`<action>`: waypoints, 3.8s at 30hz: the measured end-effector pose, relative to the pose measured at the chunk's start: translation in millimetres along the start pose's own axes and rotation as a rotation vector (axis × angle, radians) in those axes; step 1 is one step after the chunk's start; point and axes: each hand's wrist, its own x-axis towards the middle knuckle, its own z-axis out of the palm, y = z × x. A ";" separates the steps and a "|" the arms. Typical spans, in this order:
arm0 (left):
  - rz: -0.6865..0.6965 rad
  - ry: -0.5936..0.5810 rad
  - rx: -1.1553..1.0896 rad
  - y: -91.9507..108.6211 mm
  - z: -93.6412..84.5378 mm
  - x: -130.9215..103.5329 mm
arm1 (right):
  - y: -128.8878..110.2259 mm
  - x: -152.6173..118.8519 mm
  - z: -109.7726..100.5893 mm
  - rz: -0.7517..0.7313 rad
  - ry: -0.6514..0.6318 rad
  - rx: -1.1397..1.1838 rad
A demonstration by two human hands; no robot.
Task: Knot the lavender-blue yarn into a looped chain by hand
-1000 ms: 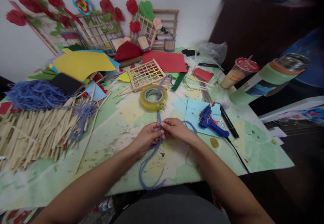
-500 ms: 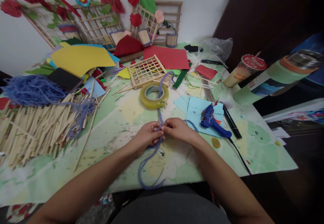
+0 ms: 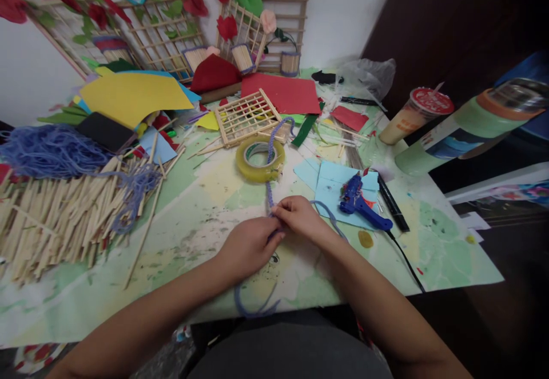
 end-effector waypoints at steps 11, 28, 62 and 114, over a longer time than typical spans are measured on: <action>0.494 -0.898 -0.163 41.5 -45.2 -17.8 | -5.4 -0.8 -1.1 0.079 -0.165 0.316; -0.387 -0.085 -0.931 -25.3 -7.4 23.4 | 0.0 -0.7 6.7 -0.057 -0.168 0.156; -0.380 -0.071 -1.100 -23.6 -10.8 21.3 | -1.7 -5.6 -6.0 -0.152 0.032 0.351; -0.332 -0.081 -0.854 -24.3 -16.3 24.2 | -4.0 -5.7 -6.7 -0.225 -0.092 -0.142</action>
